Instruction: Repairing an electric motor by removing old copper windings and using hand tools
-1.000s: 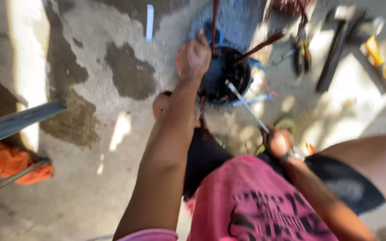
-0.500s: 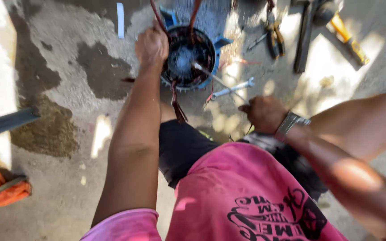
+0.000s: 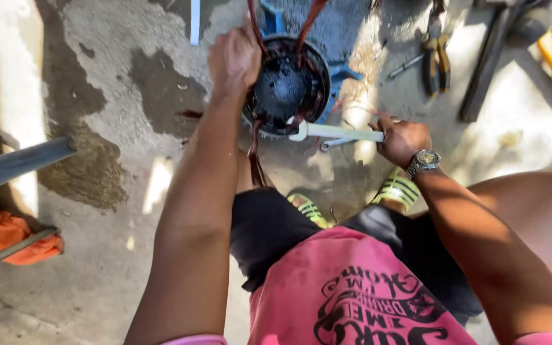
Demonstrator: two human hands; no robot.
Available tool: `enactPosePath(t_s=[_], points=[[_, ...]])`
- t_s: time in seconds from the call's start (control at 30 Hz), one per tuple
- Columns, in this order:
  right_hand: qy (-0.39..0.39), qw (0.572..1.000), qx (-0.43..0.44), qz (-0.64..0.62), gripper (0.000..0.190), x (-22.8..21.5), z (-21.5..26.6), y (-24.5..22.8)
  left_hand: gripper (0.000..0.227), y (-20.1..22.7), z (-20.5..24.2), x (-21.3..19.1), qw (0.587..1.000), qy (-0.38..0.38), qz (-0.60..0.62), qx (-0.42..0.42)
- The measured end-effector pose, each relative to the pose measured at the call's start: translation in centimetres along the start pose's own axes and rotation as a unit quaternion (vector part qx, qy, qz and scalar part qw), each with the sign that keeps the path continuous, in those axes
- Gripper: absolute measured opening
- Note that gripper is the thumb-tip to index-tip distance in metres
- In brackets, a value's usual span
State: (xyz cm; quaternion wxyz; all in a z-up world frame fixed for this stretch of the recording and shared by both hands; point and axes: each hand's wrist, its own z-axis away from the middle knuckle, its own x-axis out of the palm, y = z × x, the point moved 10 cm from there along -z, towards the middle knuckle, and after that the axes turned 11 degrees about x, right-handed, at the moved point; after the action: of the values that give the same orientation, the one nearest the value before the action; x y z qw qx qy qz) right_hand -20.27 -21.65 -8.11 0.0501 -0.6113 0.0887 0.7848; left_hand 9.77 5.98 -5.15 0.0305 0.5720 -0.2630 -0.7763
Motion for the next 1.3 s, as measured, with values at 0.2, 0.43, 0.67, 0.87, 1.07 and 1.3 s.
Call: enactPosePath(t_s=[0.2,0.43,0.67,0.87,1.07,1.3], points=[[-0.244,0.969,-0.008,0.041,0.049,9.7,-1.7,-2.1,0.074,1.2,0.1,-2.2,0.999,0.023,-0.025,-0.006],[-0.2,0.931,0.043,-0.303,0.03,7.9,-1.0,-6.0,0.07,1.0,1.6,-0.3,0.983,-0.155,-0.059,-0.075],[-0.322,0.919,-0.023,-0.227,0.052,9.7,-0.8,-6.0,0.037,14.5,7.2,-9.4,0.989,0.068,-0.075,0.109],[-0.282,0.946,-0.044,-0.154,0.046,2.4,-0.4,-1.3,0.055,14.8,14.3,-0.7,0.987,-0.152,0.01,-0.052],[-0.129,0.98,-0.15,-0.011,0.014,-11.6,-0.5,8.7,0.024,12.8,11.9,0.4,0.999,-0.049,-0.018,0.012],[-0.239,0.97,0.007,0.044,0.021,-9.4,-0.9,11.8,0.02,13.4,11.2,2.4,0.989,-0.143,-0.044,-0.017]])
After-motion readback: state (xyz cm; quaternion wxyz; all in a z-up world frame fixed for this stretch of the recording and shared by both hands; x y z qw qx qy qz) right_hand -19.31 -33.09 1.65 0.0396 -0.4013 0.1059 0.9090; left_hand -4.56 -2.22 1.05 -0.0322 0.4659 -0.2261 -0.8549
